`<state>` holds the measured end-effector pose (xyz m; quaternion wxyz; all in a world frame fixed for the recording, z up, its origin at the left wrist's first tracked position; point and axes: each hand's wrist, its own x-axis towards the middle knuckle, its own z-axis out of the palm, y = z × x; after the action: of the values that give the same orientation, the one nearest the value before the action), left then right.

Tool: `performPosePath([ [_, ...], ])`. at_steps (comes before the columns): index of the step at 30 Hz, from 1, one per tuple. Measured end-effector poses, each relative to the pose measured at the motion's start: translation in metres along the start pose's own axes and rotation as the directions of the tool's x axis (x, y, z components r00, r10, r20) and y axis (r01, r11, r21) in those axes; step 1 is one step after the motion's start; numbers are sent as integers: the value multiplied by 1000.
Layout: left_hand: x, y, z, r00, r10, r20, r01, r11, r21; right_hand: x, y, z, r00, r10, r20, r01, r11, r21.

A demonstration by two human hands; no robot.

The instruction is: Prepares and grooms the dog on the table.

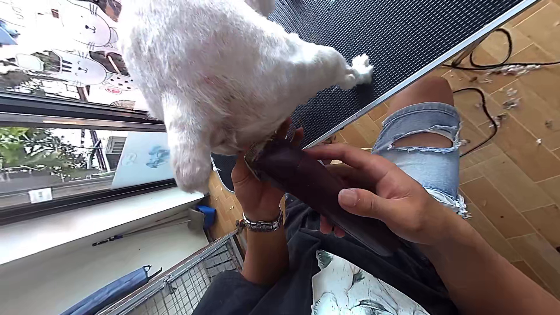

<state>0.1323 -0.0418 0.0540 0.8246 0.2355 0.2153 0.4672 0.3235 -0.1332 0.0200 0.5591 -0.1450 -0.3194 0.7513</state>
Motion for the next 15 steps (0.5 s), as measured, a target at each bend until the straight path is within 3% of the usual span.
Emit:
performPosePath([
  [7,1,-10,4,999,32,12,-33,996,87,-20,8,-7,998,19,-55,-20,1000,-21],
  [11,-2,-15,3,999,48,3,-48,995,90,-23,6,-8,995,-79,-53,81,996,29],
  [13,0,-15,-4,994,108,13,-109,983,150,-28,6,-13,987,-137,-82,129,987,-94],
  [15,7,-18,-11,989,131,68,-138,983,117,-33,10,-18,966,-173,-192,98,932,-349],
])
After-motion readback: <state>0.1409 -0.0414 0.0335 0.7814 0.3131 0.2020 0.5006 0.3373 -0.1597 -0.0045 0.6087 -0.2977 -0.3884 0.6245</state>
